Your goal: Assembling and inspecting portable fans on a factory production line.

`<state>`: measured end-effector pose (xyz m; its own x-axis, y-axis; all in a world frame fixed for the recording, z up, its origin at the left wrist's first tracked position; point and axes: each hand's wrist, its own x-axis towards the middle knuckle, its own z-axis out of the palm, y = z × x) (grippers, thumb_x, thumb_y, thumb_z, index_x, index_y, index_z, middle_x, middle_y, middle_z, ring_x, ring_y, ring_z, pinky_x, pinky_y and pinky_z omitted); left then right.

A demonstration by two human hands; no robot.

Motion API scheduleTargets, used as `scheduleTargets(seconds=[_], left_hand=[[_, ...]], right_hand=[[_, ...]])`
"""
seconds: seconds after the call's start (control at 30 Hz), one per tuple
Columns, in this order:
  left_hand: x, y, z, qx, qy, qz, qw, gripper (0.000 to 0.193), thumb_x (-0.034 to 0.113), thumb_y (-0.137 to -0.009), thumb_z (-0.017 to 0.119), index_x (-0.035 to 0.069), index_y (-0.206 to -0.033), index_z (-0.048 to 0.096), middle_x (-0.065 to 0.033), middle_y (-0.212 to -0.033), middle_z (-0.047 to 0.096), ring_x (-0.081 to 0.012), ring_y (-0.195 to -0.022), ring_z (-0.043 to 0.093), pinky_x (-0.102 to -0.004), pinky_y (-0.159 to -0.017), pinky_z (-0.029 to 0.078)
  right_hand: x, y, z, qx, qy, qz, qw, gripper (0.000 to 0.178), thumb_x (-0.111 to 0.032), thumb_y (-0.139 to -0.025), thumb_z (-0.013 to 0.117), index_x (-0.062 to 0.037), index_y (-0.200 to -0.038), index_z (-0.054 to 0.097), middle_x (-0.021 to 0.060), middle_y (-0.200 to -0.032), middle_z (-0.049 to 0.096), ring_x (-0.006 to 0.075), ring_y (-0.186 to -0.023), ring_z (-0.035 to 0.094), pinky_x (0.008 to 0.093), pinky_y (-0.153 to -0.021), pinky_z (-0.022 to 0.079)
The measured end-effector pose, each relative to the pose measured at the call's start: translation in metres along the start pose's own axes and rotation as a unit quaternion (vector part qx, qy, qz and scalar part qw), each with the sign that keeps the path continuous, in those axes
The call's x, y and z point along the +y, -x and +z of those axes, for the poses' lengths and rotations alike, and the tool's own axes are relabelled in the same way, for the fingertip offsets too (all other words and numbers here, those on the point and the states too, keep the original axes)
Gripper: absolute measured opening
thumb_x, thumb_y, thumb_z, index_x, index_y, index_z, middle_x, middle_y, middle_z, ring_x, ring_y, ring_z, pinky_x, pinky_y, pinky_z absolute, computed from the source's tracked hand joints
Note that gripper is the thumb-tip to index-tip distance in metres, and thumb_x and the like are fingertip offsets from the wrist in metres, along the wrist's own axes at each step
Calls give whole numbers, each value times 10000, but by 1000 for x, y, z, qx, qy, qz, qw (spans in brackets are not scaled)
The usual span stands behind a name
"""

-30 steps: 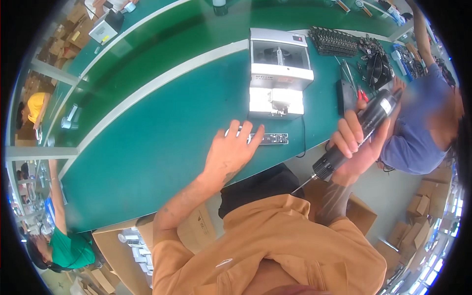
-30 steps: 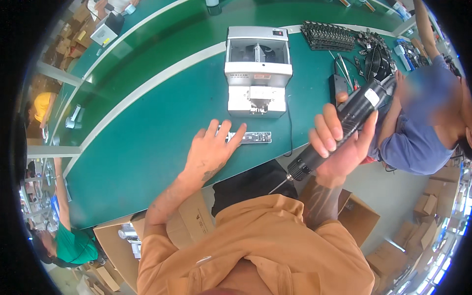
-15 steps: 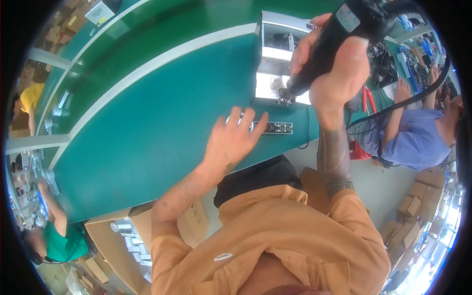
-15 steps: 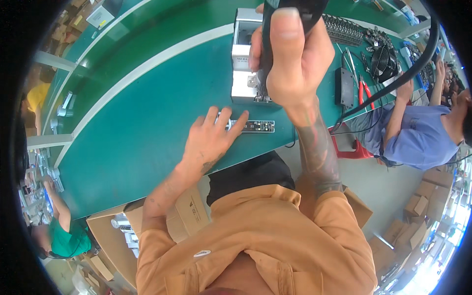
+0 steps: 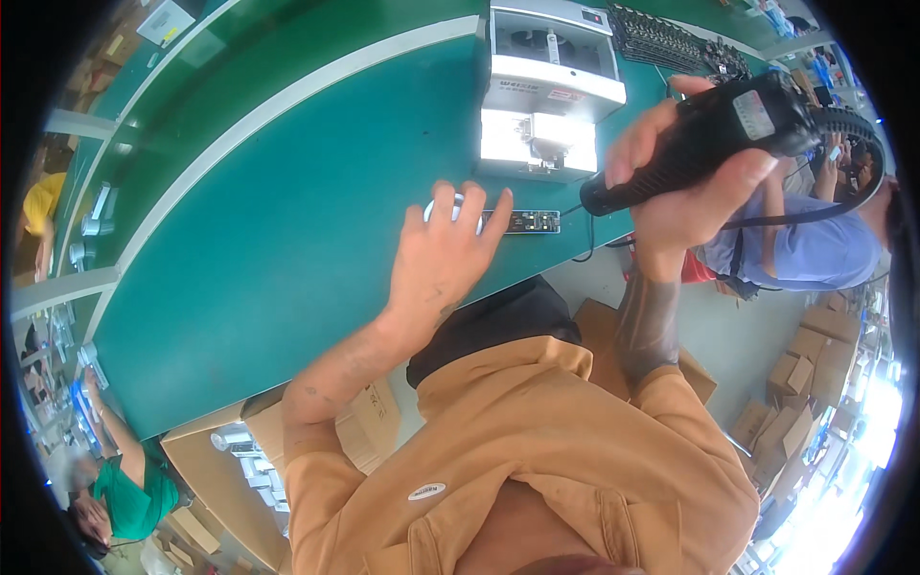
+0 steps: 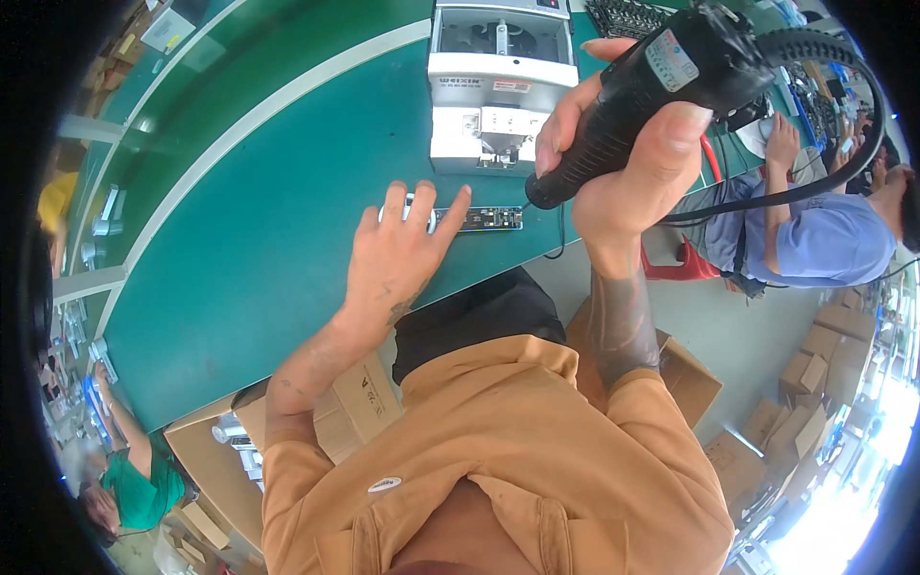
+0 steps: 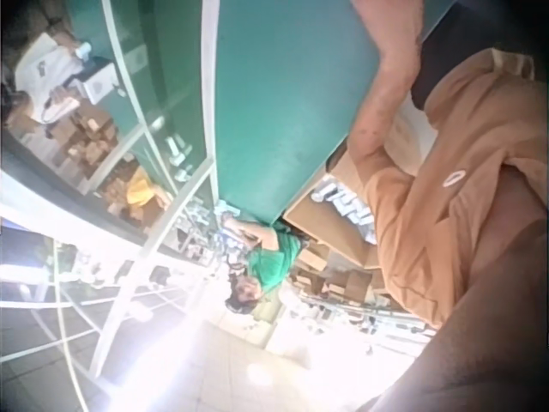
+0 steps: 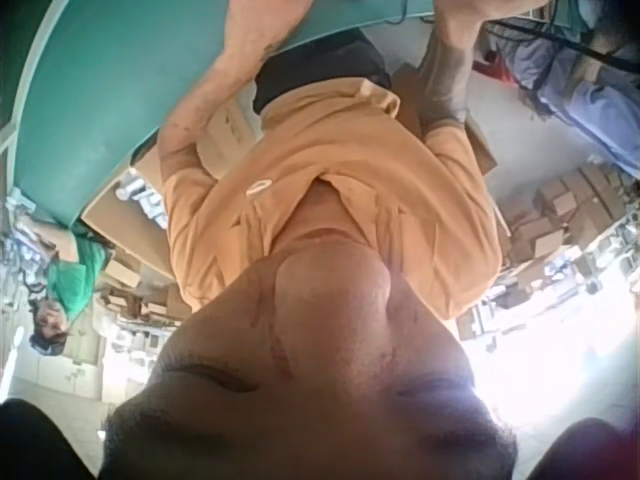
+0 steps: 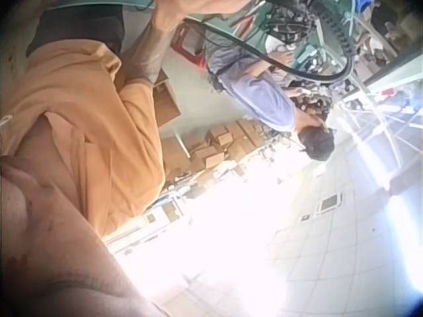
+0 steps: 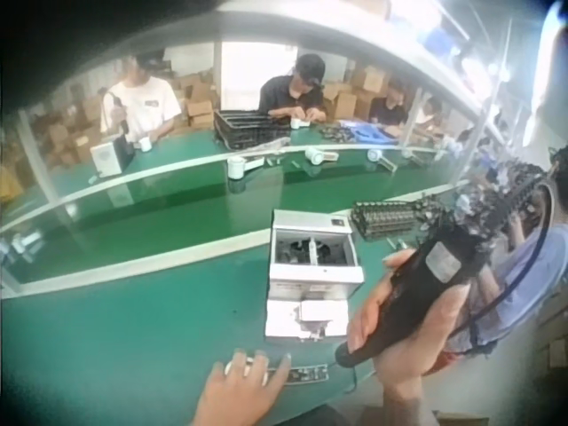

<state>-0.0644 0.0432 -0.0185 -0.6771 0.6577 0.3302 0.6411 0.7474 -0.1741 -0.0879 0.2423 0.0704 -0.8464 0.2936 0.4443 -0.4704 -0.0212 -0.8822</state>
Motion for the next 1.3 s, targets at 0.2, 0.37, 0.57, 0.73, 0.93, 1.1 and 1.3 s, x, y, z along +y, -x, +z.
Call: scheduleTargets(seconds=[0.2,0.37,0.57,0.73,0.93,1.1,1.3], left_hand=[[4,0,0,-26,2,-14,1000,588,66,-784,626,254,-1339,582,-68,-1065,529,-259,-986,529,-317,-625,497],[6,-3,-4,-38,-15,-26,999,643,35,-778,622,290,-1365,562,-61,-1022,498,-257,-960,517,-310,-572,475],[5,-5,-3,-44,-9,-22,999,643,31,-780,621,293,-1364,561,-64,-1034,494,-256,-973,517,-313,-582,482],[5,-4,-1,-37,-17,-16,999,635,41,-786,622,298,-1364,562,-64,-1046,499,-256,-987,516,-313,-595,484],[5,-3,1,-31,-31,-16,999,616,58,-802,613,309,-1362,563,-62,-1044,504,-259,-998,521,-303,-602,478],[4,-3,-1,-35,-24,-14,999,611,58,-805,608,303,-1363,562,-61,-1039,509,-260,-999,521,-307,-609,477],[4,-4,-2,-49,-9,-14,999,612,54,-805,609,291,-1367,560,-64,-1048,518,-265,-1006,523,-314,-618,479]], right_hand=[[11,-2,-2,13,24,10,1000,879,-783,-912,319,12,-1256,468,83,-676,475,185,-490,455,314,-469,398],[10,-4,-5,16,27,1,1000,872,-776,-921,306,15,-1251,467,81,-683,474,183,-500,455,314,-472,395],[18,-4,-8,12,5,23,1000,865,-769,-926,300,14,-1259,457,83,-678,481,185,-497,462,311,-466,397],[18,4,-7,16,-9,16,1000,887,-796,-901,332,4,-1261,462,80,-685,495,181,-498,477,307,-465,402],[27,8,-5,-26,-45,-44,998,861,-731,-904,450,94,-1148,493,97,-626,559,149,-473,530,255,-430,419],[17,17,0,-11,19,37,999,954,-887,-799,387,-65,-1273,483,61,-684,502,174,-507,476,288,-496,403],[25,8,0,-12,-42,-20,999,871,-779,-870,461,50,-1133,505,77,-613,538,145,-471,516,263,-443,420]])
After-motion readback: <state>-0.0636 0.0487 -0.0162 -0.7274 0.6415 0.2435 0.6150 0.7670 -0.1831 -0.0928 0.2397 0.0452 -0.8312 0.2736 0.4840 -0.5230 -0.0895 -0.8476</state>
